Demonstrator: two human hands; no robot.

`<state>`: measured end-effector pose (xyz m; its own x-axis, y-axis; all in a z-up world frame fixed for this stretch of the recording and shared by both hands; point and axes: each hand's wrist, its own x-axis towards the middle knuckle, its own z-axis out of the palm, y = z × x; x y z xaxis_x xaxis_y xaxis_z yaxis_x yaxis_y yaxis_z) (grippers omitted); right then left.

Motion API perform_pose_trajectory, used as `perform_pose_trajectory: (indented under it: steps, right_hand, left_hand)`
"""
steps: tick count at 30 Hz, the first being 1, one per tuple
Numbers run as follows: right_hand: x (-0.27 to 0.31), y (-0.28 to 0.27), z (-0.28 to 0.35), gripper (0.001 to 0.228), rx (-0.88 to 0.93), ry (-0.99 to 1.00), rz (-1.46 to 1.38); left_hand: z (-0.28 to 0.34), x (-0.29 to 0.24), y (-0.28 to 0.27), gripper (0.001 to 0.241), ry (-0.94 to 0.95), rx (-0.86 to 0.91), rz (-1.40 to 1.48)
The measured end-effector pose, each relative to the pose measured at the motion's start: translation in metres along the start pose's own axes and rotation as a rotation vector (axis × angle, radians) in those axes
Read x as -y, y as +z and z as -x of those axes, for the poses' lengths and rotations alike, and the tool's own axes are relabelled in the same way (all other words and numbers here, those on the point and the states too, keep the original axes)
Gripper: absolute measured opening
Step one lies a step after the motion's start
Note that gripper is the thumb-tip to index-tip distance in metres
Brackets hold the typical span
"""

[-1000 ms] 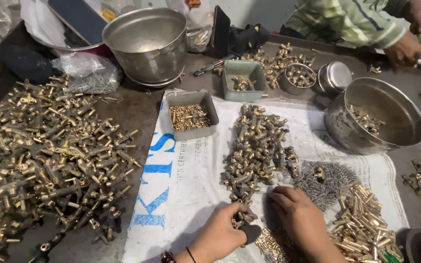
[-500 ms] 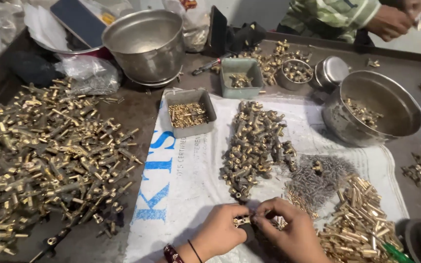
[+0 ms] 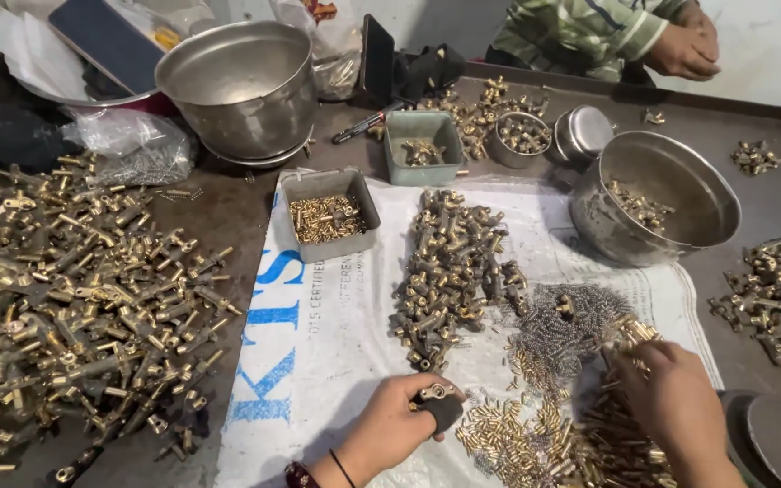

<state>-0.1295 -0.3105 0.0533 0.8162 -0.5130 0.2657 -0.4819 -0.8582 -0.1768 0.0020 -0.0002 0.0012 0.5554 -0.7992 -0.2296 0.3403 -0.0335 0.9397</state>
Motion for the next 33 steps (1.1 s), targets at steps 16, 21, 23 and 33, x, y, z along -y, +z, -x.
perform_pose_trajectory:
  steps: [16, 21, 23, 33]
  right_hand:
    - [0.078, -0.018, 0.013, 0.034, 0.437, 0.464, -0.868]
    - [0.087, 0.054, 0.048, 0.020, 0.568, 0.356, -1.239]
    - [0.090, 0.060, 0.051, 0.017, 0.598, 0.378, -1.361]
    - [0.114, 0.017, 0.039, 0.019, 0.533, -0.126, -0.894]
  left_hand:
    - [0.003, 0.016, 0.007, 0.020, -0.069, 0.096, -0.165]
    - [0.010, -0.002, 0.010, 0.019, -0.020, 0.047, -0.191]
    - [0.015, -0.007, 0.008, 0.021, 0.048, 0.044, -0.245]
    - [0.002, 0.028, 0.001, 0.021, -0.068, 0.134, -0.130]
